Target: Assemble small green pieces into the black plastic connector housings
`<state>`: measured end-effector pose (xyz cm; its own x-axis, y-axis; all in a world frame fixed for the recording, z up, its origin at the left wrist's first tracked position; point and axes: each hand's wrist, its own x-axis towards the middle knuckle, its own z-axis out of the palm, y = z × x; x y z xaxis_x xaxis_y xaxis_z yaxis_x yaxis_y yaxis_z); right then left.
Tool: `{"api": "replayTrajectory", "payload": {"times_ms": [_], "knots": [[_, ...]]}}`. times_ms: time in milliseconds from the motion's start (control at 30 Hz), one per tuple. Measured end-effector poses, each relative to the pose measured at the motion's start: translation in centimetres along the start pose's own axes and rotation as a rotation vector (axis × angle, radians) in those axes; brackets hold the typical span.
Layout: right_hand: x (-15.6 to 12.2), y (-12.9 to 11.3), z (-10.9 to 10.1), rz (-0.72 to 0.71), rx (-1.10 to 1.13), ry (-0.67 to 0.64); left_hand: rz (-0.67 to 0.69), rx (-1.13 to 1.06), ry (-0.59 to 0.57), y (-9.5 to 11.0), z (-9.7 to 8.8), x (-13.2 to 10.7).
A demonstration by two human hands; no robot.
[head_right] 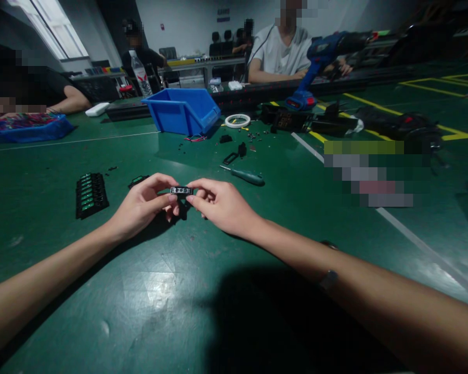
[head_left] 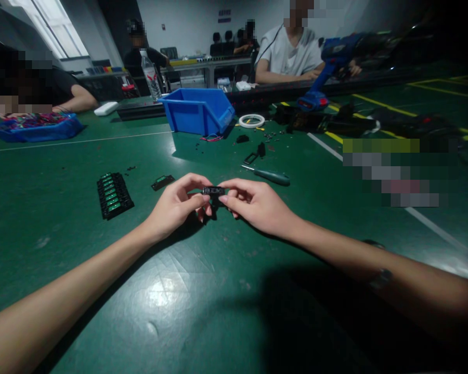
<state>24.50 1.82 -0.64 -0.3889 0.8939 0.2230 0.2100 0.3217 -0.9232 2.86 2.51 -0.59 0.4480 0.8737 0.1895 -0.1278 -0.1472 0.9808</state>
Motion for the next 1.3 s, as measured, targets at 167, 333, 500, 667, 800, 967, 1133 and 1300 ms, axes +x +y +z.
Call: {"api": "replayTrajectory", "payload": {"times_ms": [167, 333, 500, 667, 800, 967, 1133, 1300], "knots": [[0.08, 0.09, -0.01, -0.011, -0.023, -0.002, 0.012, -0.009, -0.014, -0.15, -0.1, 0.02], [0.11, 0.2, -0.02, -0.049, -0.061, 0.01, -0.002, -0.006, -0.01, -0.24, -0.14, -0.02], [0.14, 0.09, 0.02, -0.061, -0.079, 0.017, -0.006, 0.008, -0.007, -0.2, -0.14, -0.03], [0.11, 0.03, 0.02, -0.067, -0.086, 0.016, -0.005, 0.029, -0.011, -0.12, -0.09, -0.05], [0.12, 0.03, 0.03, -0.069, -0.097, 0.019, -0.009, 0.044, -0.005, -0.07, -0.04, -0.09], [0.14, 0.11, 0.03, -0.068, -0.098, 0.017, -0.011, 0.057, 0.01, -0.03, -0.02, -0.1], [0.12, -0.01, 0.06, -0.068, -0.105, 0.013, -0.007, 0.056, 0.005, -0.12, -0.17, -0.12], [0.11, -0.14, 0.07, -0.07, -0.116, 0.016, -0.011, 0.05, -0.006, -0.21, -0.27, -0.07]]}}
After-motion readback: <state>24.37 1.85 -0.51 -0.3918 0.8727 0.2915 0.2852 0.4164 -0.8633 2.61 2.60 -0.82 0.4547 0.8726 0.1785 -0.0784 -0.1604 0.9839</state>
